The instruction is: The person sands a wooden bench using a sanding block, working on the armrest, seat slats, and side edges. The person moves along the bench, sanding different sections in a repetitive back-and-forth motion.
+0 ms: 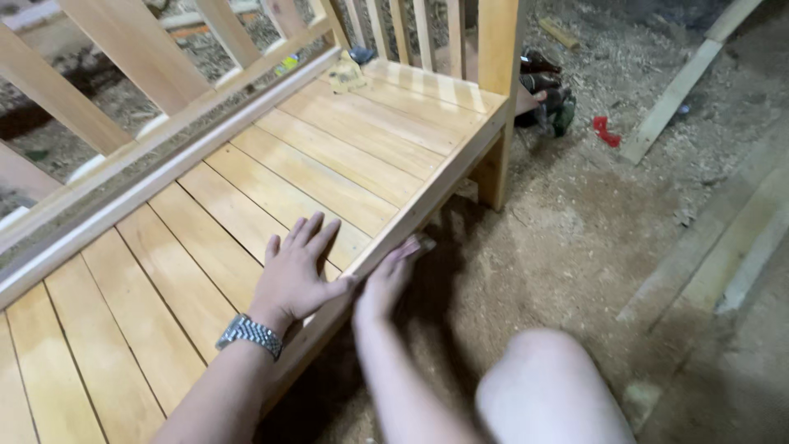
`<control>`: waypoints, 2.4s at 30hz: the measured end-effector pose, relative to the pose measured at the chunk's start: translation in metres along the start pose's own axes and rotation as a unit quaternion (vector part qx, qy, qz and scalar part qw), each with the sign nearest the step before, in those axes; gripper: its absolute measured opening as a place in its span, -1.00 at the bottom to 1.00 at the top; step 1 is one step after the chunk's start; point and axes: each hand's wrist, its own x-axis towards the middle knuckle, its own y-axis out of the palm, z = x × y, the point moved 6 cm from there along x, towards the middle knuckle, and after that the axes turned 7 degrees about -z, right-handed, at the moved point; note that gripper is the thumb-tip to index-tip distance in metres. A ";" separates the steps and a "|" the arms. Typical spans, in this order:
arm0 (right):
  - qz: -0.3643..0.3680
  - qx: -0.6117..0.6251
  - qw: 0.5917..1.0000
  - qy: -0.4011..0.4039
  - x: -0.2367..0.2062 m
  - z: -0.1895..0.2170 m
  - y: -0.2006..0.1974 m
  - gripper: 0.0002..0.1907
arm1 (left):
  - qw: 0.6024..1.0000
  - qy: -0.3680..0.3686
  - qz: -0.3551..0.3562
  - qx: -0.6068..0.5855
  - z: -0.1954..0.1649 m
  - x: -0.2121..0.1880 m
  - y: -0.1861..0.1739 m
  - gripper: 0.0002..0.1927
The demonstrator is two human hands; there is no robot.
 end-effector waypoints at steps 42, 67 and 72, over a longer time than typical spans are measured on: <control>0.094 -0.116 0.989 0.016 -0.050 0.015 -0.014 -0.32 | 1.000 -0.004 0.007 0.004 0.000 0.002 -0.003 0.08; 0.056 -0.159 0.985 0.042 0.073 0.044 0.035 -0.15 | 0.998 -0.009 -0.028 -0.059 0.010 0.001 0.006 -0.33; 0.103 -0.266 0.953 -0.104 -0.089 0.072 0.023 -0.15 | 0.996 -0.010 -0.031 -0.081 0.013 0.002 0.005 -0.36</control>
